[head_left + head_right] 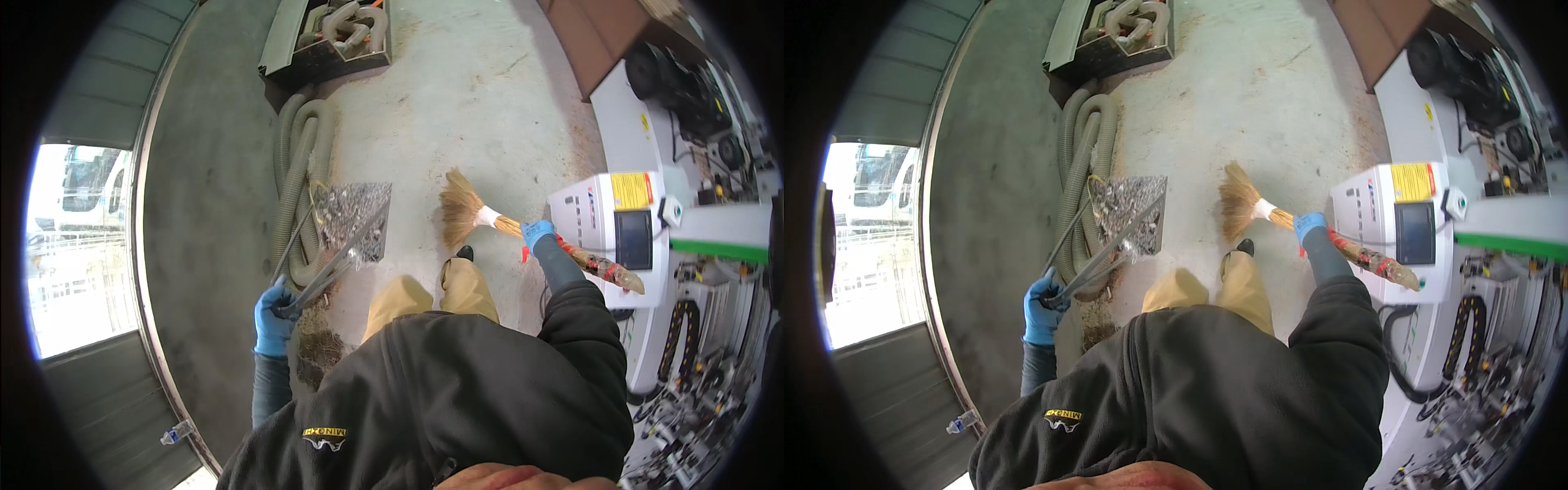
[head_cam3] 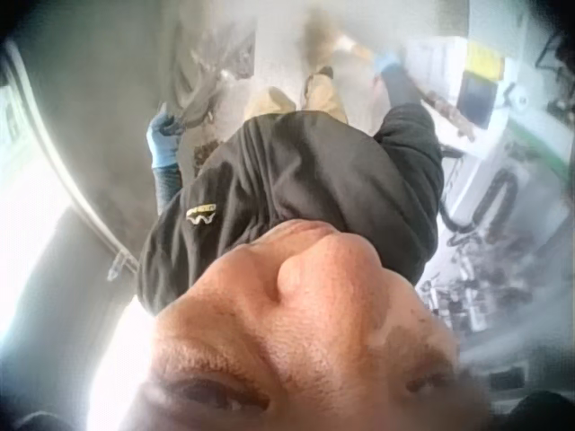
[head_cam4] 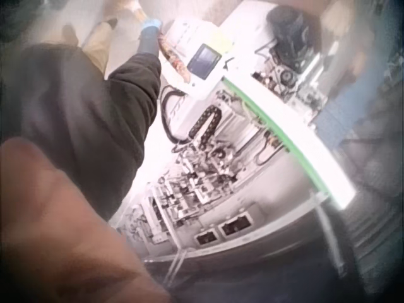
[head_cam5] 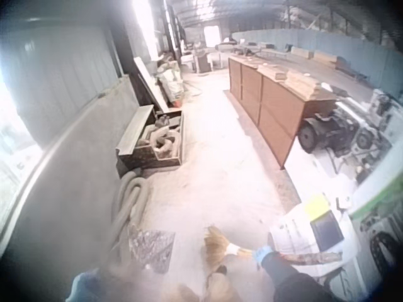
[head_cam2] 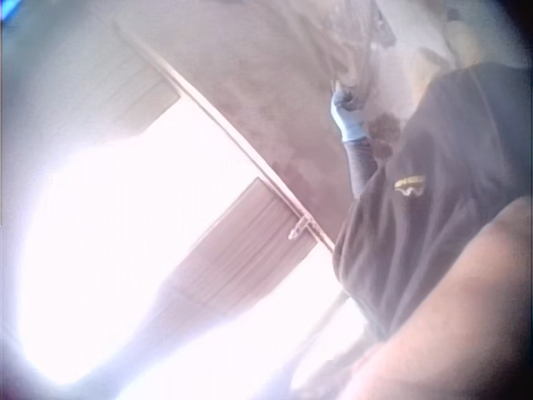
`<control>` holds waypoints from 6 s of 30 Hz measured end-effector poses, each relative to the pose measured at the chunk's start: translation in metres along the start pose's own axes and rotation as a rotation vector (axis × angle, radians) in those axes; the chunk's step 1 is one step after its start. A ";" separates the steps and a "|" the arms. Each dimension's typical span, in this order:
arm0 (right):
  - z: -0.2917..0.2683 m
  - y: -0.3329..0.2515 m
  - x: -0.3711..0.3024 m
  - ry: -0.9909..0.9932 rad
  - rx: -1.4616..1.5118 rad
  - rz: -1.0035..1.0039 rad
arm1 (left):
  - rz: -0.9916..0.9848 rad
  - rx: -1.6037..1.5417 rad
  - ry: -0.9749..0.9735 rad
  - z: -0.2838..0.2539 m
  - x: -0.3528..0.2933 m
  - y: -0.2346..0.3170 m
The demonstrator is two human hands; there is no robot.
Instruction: The person sweeps debris on a factory floor into a dustpan, empties it into a waste bag, and continues sweeping. They also cut a red strap from a broom with scissors and rewrap the broom handle with the strap.
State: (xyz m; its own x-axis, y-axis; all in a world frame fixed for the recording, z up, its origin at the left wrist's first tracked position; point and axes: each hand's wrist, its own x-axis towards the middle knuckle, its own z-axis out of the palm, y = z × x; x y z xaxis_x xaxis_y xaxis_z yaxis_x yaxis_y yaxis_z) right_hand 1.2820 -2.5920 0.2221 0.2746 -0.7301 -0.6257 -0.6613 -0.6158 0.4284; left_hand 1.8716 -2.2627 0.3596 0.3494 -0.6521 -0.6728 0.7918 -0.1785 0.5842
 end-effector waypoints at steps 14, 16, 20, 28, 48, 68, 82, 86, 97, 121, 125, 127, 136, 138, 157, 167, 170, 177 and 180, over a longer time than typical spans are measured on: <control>-0.032 0.149 0.177 -0.279 -0.103 0.187 | -0.084 0.087 -0.096 0.275 0.285 0.159; -0.064 0.160 0.180 -0.190 -0.008 0.201 | -0.115 0.023 -0.081 0.327 0.346 0.186; -0.137 0.174 0.212 -0.356 0.302 0.254 | -0.087 0.214 -0.236 0.438 0.430 0.239; -0.252 0.210 0.341 -0.094 0.996 0.476 | -0.100 0.399 -0.478 0.641 0.570 0.335; -0.838 0.649 0.982 1.020 1.031 -0.694 | -0.171 0.324 -0.396 1.227 0.937 0.457; -1.102 1.189 1.573 1.613 1.127 -0.478 | 0.652 0.921 -0.860 1.859 1.474 0.609; -1.397 1.349 1.903 1.526 1.197 -0.780 | 1.037 0.459 -0.392 2.075 1.832 0.705; -1.482 1.397 1.986 1.535 1.130 -0.853 | 1.221 0.420 -0.359 2.145 1.907 0.785; -1.667 1.569 2.237 1.706 1.150 -0.728 | 1.141 0.304 -0.376 2.381 2.121 0.936; -2.040 1.772 2.636 1.724 1.521 -0.660 | 1.591 0.590 -0.704 2.719 2.457 1.279; -2.073 1.780 2.699 1.732 1.472 -0.749 | 1.722 0.758 -0.562 2.738 2.512 1.307; -2.102 1.785 2.735 1.762 1.515 -0.772 | 1.939 0.816 -0.408 2.751 2.537 1.320; -2.242 1.785 2.825 1.777 1.696 -1.012 | 1.857 0.685 -0.345 2.679 2.631 1.389; -2.264 1.779 2.840 1.678 1.752 -1.095 | 1.853 0.827 -0.317 2.632 2.647 1.412; -2.474 1.736 2.938 1.400 1.281 -1.376 | 0.253 1.538 0.580 2.234 3.039 1.572; -2.567 1.630 2.927 0.184 1.711 -1.949 | 0.009 1.739 0.619 2.157 3.023 1.573; -2.582 1.599 2.936 0.015 1.823 -1.918 | 0.060 1.866 0.612 2.130 2.987 1.571; -2.591 1.504 2.976 0.212 1.826 -1.917 | 0.407 1.878 0.655 2.088 2.895 1.572; -2.599 1.472 2.972 0.295 1.722 -1.882 | 0.385 1.883 0.620 2.081 2.867 1.565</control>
State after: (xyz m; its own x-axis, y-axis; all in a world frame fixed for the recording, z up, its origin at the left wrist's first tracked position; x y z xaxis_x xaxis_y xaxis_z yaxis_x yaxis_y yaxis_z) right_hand 2.9391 -6.4379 0.6876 0.8405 -0.1193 0.5285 0.5417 0.1706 -0.8231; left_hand 3.0702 -5.9445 0.2895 0.7556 -0.6182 -0.2166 -0.6162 -0.7830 0.0849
